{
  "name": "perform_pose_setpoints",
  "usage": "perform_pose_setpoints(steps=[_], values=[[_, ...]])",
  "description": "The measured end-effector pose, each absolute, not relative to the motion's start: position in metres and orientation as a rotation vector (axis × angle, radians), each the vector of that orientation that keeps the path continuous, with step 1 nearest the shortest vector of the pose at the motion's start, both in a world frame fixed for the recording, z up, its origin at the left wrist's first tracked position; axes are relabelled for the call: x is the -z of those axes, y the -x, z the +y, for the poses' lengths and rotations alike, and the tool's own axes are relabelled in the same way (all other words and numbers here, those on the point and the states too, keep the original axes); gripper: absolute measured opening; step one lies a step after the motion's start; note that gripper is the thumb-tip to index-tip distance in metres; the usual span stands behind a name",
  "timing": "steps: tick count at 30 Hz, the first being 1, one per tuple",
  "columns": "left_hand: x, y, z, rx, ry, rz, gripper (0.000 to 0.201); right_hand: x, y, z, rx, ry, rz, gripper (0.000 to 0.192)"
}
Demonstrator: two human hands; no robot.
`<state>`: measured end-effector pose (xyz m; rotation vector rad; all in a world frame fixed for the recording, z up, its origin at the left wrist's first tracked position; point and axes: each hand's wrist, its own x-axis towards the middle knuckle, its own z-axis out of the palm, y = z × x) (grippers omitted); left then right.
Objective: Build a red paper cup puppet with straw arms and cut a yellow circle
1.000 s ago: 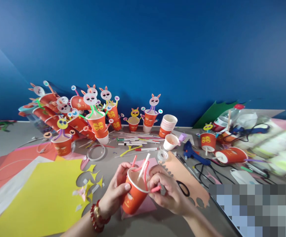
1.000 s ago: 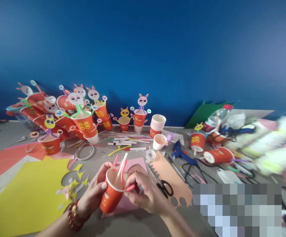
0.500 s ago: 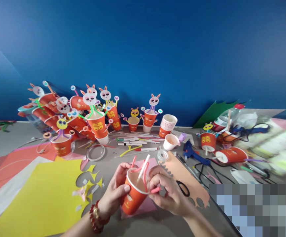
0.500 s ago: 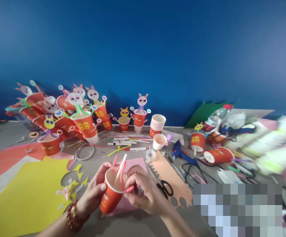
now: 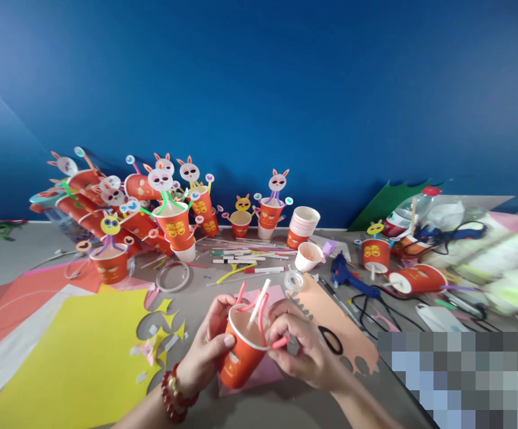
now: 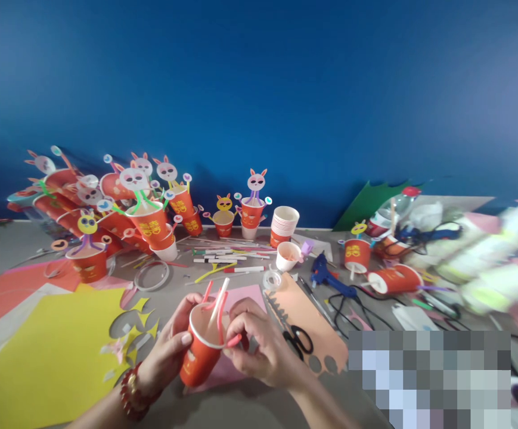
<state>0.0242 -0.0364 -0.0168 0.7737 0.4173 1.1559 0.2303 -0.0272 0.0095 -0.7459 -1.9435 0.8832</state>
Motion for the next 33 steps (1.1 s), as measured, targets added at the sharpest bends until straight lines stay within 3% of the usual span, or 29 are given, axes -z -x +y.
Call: perform_pose_setpoints(steps=[33], values=[[0.0174, -0.0247, -0.0364, -1.158, -0.778, 0.409, 0.042, -0.0086, -0.2320, -0.0267, -0.920, 0.753, -1.927, 0.014]])
